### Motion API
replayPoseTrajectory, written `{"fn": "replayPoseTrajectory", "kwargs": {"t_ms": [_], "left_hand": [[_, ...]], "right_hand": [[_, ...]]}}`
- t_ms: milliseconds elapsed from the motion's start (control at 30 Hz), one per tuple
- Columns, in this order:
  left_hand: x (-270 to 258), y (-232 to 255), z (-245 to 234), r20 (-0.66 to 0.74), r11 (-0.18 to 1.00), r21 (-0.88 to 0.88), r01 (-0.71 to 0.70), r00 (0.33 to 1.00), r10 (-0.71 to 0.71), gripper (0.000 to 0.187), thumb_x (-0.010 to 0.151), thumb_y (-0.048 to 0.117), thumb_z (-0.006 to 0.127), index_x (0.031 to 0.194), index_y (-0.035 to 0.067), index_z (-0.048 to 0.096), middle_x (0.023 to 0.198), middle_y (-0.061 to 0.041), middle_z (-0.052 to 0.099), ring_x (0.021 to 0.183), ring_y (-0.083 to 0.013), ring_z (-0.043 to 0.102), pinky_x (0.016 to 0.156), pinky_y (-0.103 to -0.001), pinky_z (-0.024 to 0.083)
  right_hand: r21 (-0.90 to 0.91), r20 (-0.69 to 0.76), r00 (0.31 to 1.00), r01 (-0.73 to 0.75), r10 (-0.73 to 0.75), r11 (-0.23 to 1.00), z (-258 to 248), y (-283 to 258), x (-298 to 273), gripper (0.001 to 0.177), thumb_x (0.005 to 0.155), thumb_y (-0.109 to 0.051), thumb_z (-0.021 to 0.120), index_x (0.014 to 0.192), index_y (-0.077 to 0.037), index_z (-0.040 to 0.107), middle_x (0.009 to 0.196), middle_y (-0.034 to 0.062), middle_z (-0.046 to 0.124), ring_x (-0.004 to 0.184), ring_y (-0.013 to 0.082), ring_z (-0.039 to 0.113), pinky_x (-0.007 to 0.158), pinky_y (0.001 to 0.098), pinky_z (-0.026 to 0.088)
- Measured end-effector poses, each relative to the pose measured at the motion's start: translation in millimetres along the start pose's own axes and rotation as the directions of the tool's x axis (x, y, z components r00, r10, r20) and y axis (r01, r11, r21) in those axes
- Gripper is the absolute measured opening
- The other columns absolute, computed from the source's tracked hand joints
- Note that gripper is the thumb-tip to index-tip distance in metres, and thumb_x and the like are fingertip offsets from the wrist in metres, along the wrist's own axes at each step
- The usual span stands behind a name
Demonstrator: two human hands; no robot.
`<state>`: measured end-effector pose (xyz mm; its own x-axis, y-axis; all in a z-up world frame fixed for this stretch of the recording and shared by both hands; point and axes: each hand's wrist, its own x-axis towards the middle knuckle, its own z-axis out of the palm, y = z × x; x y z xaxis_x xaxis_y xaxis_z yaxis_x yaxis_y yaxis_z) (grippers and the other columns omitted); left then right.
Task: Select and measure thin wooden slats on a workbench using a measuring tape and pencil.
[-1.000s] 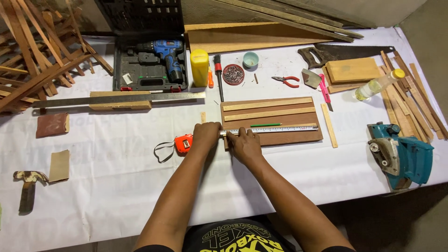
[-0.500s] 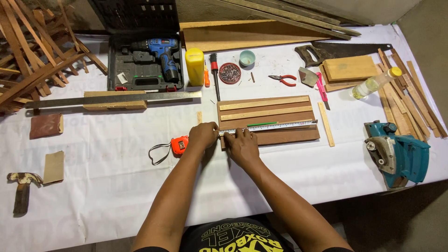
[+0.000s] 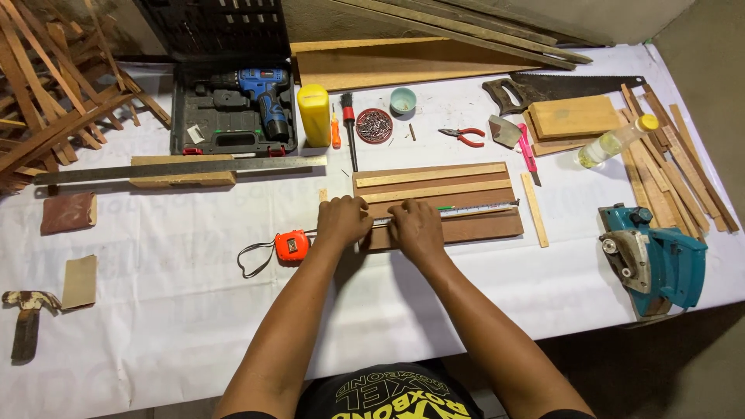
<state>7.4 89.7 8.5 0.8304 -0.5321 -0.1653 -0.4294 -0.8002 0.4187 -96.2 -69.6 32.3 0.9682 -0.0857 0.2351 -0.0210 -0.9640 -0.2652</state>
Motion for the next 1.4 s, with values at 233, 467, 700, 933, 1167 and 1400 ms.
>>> {"fn": "replayPoseTrajectory", "kwargs": {"t_ms": [233,467,700,933,1167,1400], "left_hand": [[17.8,61.1,12.4,-0.118,0.99,-0.113,-0.084,0.99,0.071,0.018,0.086,0.033,0.075,0.095,0.018,0.082,0.091,-0.007,0.077,0.095,-0.029,0.07,0.087,-0.046,0.049],[78.4,80.1,46.9,0.125,1.0,0.021,0.014,0.992,-0.017,0.014,0.083,0.031,0.077,0.094,0.024,0.082,0.094,-0.005,0.078,0.092,-0.0257,0.073,0.084,-0.043,0.054],[89.7,96.7,38.5,0.265,0.973,0.211,0.091,0.953,-0.146,0.014,0.078,0.033,0.08,0.091,0.028,0.081,0.094,-0.002,0.078,0.094,-0.0233,0.073,0.089,-0.045,0.051],[82.3,93.6,39.7,0.213,0.981,0.189,0.045,0.973,-0.086,0.023,0.083,0.043,0.079,0.094,0.023,0.079,0.093,-0.003,0.078,0.096,-0.0233,0.072,0.087,-0.046,0.051],[88.7,88.7,41.9,0.276,0.978,0.204,-0.031,0.961,-0.027,0.016,0.083,0.036,0.076,0.096,0.027,0.081,0.095,-0.001,0.078,0.096,-0.0235,0.073,0.086,-0.044,0.052],[91.7,87.4,45.9,0.251,0.981,0.175,-0.082,0.967,0.036,0.016,0.087,0.034,0.072,0.096,0.023,0.079,0.097,-0.004,0.077,0.095,-0.0263,0.071,0.084,-0.046,0.052]], "right_hand": [[-0.025,0.093,0.992,-0.078,0.08,0.997,-8.2,76.4,33.2,0.012,0.089,-0.02,0.073,0.094,-0.012,0.08,0.096,0.009,0.073,0.093,0.0332,0.067,0.082,0.0488,0.052],[0.057,0.381,0.925,-0.017,-0.006,0.998,-8.8,135.0,53.7,0.014,0.082,-0.025,0.077,0.092,-0.017,0.08,0.094,0.0089,0.074,0.094,0.0313,0.07,0.082,0.046,0.055],[0.111,0.575,0.816,-0.003,-0.062,0.994,-3.7,158.4,63.4,0.016,0.08,-0.025,0.077,0.095,-0.02,0.08,0.095,0.0074,0.074,0.097,0.0293,0.07,0.082,0.0454,0.055],[0.136,0.536,0.836,0.057,-0.121,0.989,-4.0,160.1,64.5,0.017,0.08,-0.025,0.077,0.095,-0.019,0.079,0.094,0.0089,0.073,0.096,0.0302,0.069,0.082,0.0458,0.054],[0.088,0.483,0.865,0.108,-0.137,0.99,-3.7,155.6,65.8,0.014,0.082,-0.025,0.075,0.094,-0.019,0.08,0.098,0.0078,0.072,0.095,0.0302,0.069,0.08,0.0456,0.054],[0.113,0.481,0.875,0.012,-0.065,0.993,-20.1,151.4,58.4,0.019,0.081,-0.029,0.077,0.097,-0.018,0.079,0.098,0.0082,0.072,0.098,0.0305,0.069,0.083,0.0451,0.054]]}}
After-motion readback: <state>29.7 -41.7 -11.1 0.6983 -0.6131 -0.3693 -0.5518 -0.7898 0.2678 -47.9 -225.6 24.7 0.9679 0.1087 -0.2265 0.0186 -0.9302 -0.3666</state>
